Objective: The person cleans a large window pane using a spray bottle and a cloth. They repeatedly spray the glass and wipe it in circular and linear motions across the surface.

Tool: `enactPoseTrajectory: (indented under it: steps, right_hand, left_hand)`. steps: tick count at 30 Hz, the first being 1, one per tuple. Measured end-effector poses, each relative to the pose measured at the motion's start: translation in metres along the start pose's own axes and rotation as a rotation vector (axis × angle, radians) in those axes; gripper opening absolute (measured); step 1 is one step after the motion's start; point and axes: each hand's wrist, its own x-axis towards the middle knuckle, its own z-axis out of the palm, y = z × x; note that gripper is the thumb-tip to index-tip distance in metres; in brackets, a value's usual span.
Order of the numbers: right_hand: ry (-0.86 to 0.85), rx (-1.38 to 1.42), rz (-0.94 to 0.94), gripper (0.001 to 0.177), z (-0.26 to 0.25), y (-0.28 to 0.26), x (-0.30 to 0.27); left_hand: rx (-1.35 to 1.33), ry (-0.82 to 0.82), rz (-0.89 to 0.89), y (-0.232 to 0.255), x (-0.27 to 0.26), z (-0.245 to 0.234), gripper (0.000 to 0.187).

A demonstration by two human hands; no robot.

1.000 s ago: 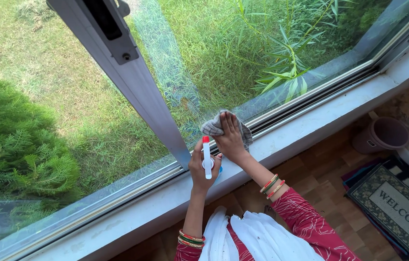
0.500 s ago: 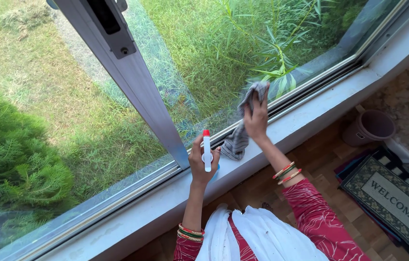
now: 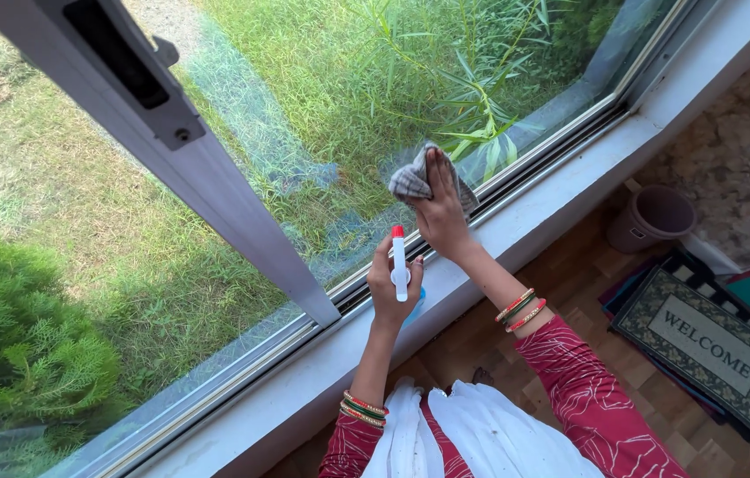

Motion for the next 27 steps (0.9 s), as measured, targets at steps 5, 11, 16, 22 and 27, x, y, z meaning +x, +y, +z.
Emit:
enactPoseTrajectory:
  steps: [5, 11, 16, 22, 27]
  right_hand:
    - [-0.071, 0.014, 0.087, 0.045, 0.011, 0.027, -0.035]
    - [-0.072, 0.047, 0.203, 0.05, 0.02, 0.042, -0.057]
    - [-0.052, 0.129, 0.263, 0.052, 0.023, 0.051, -0.067]
    - [0.026, 0.18, 0.364, 0.052, 0.01, 0.065, -0.05]
    - [0.096, 0.085, 0.236, 0.042, 0.004, 0.048, -0.023]
  left_hand:
    - [0.014, 0.027, -0.061, -0.005, 0.0, 0.014, 0.059]
    - [0.058, 0.067, 0.015, -0.008, 0.003, 0.025, 0.058]
    - [0.059, 0.107, -0.046, -0.012, 0.009, 0.038, 0.056]
    - [0.083, 0.126, -0.02, -0.011, 0.013, 0.055, 0.056]
    - [0.092, 0.133, 0.005, -0.009, 0.006, 0.053, 0.058]
